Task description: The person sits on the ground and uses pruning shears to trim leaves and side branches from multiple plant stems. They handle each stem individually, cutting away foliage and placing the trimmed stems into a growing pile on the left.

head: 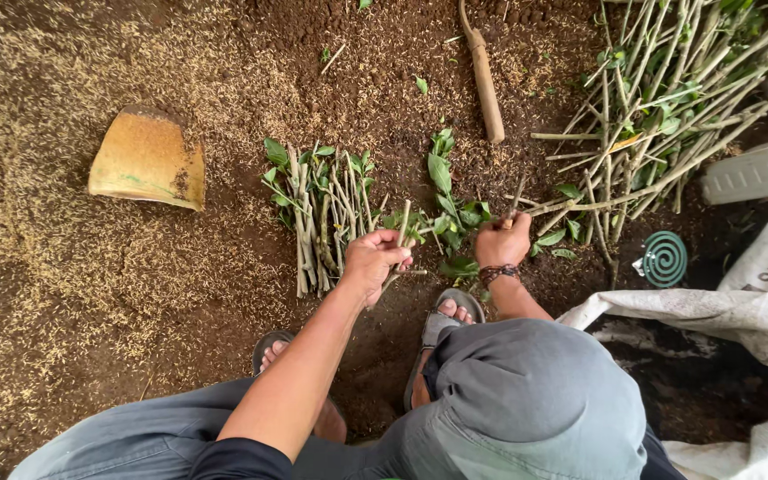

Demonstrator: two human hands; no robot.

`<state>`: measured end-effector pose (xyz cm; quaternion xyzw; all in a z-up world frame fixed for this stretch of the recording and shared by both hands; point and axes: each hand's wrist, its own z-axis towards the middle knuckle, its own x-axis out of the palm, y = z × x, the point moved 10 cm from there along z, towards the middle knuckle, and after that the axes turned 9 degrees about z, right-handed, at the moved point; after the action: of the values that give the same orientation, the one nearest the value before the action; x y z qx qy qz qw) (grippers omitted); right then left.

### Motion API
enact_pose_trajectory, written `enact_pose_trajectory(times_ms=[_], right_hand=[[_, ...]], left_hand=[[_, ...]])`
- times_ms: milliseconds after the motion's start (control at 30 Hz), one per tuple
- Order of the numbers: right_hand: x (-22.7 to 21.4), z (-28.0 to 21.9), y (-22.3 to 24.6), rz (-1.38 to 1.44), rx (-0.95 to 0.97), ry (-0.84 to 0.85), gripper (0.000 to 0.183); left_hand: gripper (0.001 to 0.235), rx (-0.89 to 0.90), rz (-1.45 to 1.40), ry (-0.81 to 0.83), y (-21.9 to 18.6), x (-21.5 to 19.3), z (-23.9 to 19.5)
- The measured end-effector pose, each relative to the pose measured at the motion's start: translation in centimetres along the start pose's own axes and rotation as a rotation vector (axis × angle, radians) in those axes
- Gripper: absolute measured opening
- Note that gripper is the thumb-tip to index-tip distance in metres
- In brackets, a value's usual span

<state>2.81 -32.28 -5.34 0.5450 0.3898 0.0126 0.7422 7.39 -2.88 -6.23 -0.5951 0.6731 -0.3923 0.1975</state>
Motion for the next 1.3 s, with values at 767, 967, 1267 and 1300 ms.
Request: enact_pose_trajectory(times_ms=[767, 967, 1267, 1300], right_hand=[[1.5, -6.0, 3.3, 0.02, 0.348, 0.901, 0.034], [2.4, -11.4, 5.7, -0.186, 0.158, 1.238, 0.055], [2.7, -12.2, 7.7, -0.201, 0.096, 1.245, 0.039], [2.8, -12.3, 7.0, -0.191, 0.147, 1.247, 0.039]], left_hand=[[0.013, -0.246, -0.315, 0.151, 0.1, 0.7, -1.3], [0.004, -0.273, -0.522, 0.207, 1.1, 0.1, -0.5], [0.009, -0.268, -0.474, 0.216, 1.8, 0.7, -0.4], [0.009, -0.276, -0.474, 0.208, 1.9, 0.7, -0.4]])
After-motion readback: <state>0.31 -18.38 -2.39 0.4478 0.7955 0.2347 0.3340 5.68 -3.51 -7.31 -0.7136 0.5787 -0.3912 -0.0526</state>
